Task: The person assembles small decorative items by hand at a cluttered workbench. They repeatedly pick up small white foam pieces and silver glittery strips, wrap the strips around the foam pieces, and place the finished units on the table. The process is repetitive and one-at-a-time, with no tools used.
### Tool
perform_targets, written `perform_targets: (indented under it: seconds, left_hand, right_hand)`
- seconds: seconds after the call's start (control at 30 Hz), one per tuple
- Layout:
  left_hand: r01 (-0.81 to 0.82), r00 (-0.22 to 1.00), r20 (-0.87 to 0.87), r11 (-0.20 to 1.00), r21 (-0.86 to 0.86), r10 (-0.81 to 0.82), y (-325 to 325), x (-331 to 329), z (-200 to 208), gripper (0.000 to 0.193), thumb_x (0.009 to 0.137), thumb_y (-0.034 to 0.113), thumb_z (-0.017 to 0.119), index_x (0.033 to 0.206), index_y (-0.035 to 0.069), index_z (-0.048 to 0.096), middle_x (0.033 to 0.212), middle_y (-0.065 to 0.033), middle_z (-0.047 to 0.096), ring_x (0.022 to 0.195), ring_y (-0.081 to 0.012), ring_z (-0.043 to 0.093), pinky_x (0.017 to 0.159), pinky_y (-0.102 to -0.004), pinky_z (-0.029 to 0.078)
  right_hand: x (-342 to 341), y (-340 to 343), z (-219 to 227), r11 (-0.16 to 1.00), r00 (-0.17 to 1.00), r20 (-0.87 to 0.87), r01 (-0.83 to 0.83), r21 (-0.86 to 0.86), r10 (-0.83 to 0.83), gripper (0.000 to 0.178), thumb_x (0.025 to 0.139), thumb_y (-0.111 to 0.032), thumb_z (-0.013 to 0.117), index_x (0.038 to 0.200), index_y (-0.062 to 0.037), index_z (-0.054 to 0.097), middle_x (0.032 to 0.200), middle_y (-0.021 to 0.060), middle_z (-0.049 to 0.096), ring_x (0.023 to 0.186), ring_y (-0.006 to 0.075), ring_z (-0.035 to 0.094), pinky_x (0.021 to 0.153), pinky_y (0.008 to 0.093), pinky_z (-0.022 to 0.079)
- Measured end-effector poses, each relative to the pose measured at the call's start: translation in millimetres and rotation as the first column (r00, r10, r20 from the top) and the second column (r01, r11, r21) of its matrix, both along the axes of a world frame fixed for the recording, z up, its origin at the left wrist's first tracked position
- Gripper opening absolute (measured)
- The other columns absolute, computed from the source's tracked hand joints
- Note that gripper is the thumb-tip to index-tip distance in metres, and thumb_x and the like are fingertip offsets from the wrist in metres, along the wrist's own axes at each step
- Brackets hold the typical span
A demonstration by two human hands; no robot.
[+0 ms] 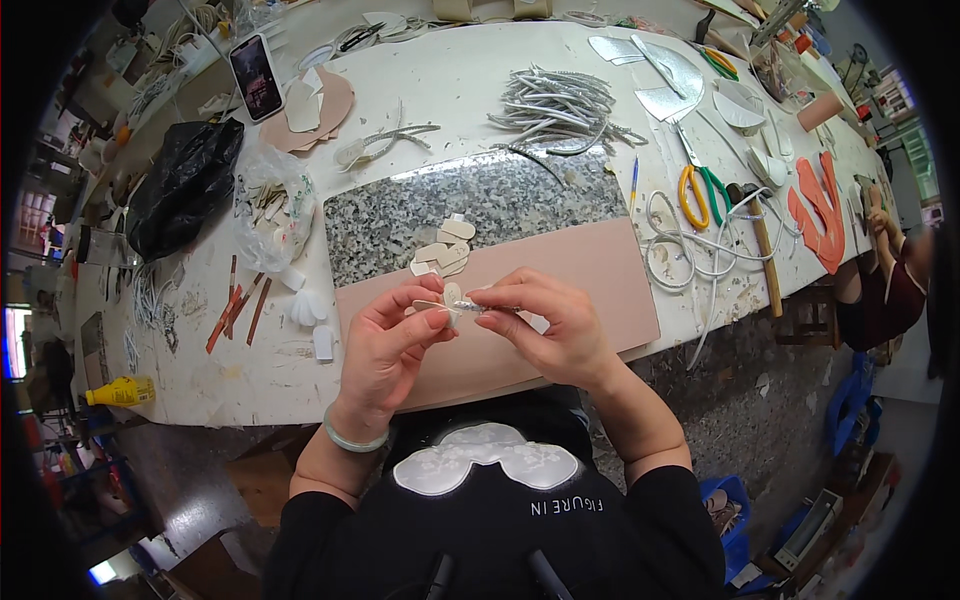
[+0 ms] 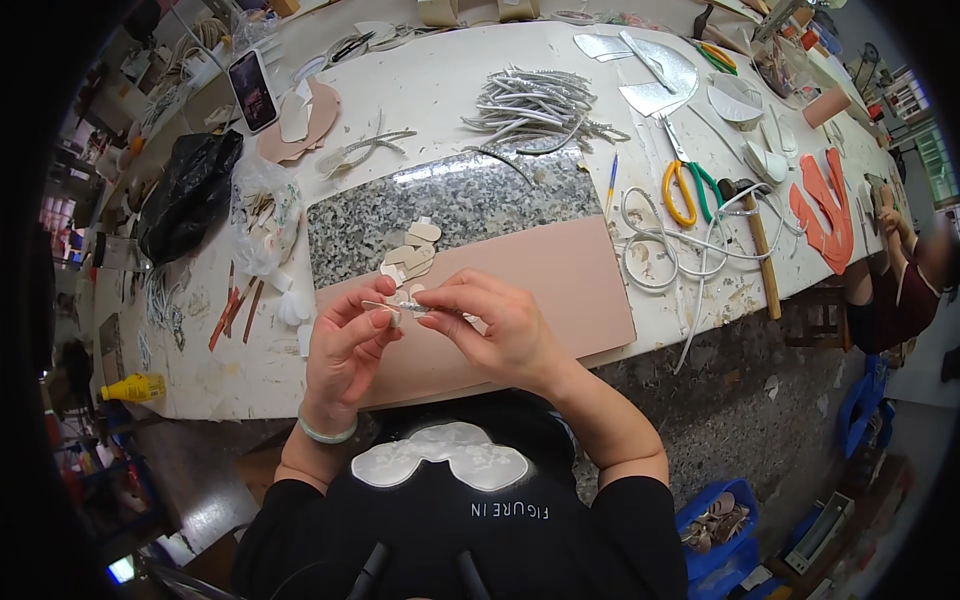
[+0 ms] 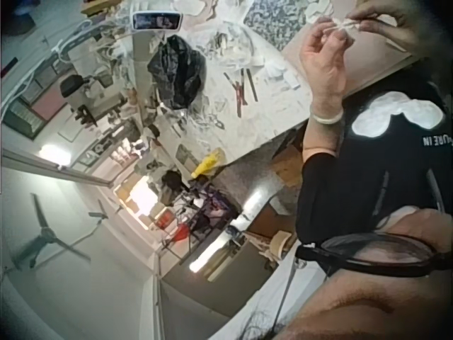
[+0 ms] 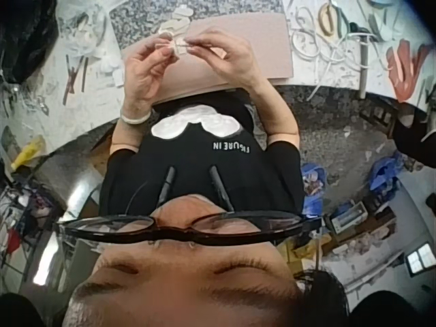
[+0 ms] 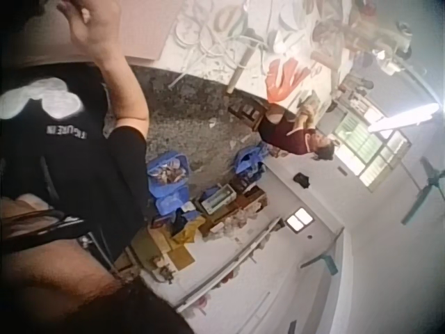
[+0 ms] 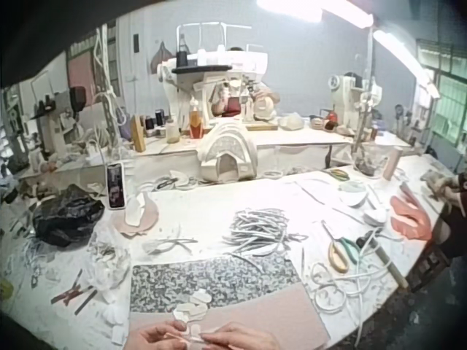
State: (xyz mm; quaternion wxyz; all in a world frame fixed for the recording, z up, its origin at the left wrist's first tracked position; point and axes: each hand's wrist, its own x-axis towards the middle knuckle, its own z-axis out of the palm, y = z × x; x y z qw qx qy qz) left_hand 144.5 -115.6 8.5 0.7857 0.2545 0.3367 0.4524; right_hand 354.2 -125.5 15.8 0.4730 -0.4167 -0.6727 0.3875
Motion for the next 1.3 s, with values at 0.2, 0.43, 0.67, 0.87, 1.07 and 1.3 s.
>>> perform_targets:
  seconds: [0.2,0.43,0.67,0.87,1.07,1.3]
  left_hand:
    - [-0.036,0.999,-0.004,0.999,-0.006,0.035,-1.5,8.0,3.2,0.020,0.084,-0.005,0.064,0.103,0.000,0.065,0.116,-0.0111,0.058,0.096,-0.0197,0.064,0.088,-0.0337,0.057]
    - [-0.039,0.999,0.012,0.999,-0.006,0.039,-1.3,6.7,0.5,0.020,0.085,-0.004,0.064,0.105,0.000,0.064,0.104,-0.0133,0.066,0.095,-0.0216,0.066,0.088,-0.0342,0.057]
    - [-0.046,0.999,-0.015,0.998,0.045,0.047,-1.3,6.2,-1.3,0.021,0.085,-0.004,0.065,0.106,0.000,0.064,0.103,-0.0141,0.066,0.094,-0.0220,0.067,0.086,-0.0342,0.058]
    - [-0.040,0.999,-0.027,0.997,0.063,0.042,-1.2,7.0,1.3,0.021,0.085,-0.004,0.065,0.106,-0.001,0.064,0.103,-0.0148,0.066,0.093,-0.0220,0.067,0.086,-0.0349,0.058]
    - [-0.043,0.998,-0.045,0.996,0.076,0.047,-1.8,7.3,1.0,0.022,0.085,-0.004,0.065,0.107,-0.002,0.063,0.102,-0.0151,0.066,0.093,-0.0221,0.067,0.085,-0.0348,0.058]
    - [-0.073,0.993,-0.082,0.992,0.101,0.081,-3.9,12.1,-2.6,0.023,0.086,-0.005,0.064,0.109,-0.002,0.062,0.102,-0.0146,0.066,0.093,-0.0215,0.067,0.084,-0.0339,0.058]
  right_hand:
    - [-0.8,-1.9,3.1,1.000,1.000,0.013,0.008,0.030,-0.008,0.022,0.079,0.002,0.071,0.101,-0.0018,0.070,0.083,0.0085,0.067,0.073,0.0158,0.064,0.062,0.0262,0.050]
    - [-4.2,-0.6,3.0,0.998,0.999,-0.010,0.035,0.059,-0.034,0.017,0.081,-0.001,0.070,0.098,-0.0034,0.070,0.082,0.0071,0.065,0.068,0.0170,0.064,0.057,0.0265,0.049]
    - [-4.0,-0.9,3.1,0.998,1.000,-0.006,0.029,0.049,-0.029,0.016,0.081,-0.002,0.070,0.097,-0.0031,0.070,0.082,0.0073,0.065,0.068,0.0174,0.064,0.057,0.0268,0.049]
    - [-3.6,-1.6,4.7,0.999,1.000,-0.015,0.024,0.045,-0.023,0.016,0.081,-0.002,0.070,0.096,-0.0028,0.070,0.082,0.0077,0.065,0.069,0.0178,0.064,0.058,0.0269,0.049]
    - [-2.9,-0.5,0.5,0.999,0.997,-0.075,-0.027,-0.023,0.025,0.014,0.082,-0.003,0.069,0.097,-0.0018,0.069,0.084,0.0083,0.066,0.073,0.0170,0.064,0.062,0.0270,0.050]
    - [-0.1,-2.5,-1.8,0.956,0.967,-0.238,-0.150,-0.251,0.090,0.017,0.088,-0.001,0.063,0.104,0.0036,0.066,0.090,0.0088,0.064,0.082,0.0130,0.059,0.070,0.0243,0.046]
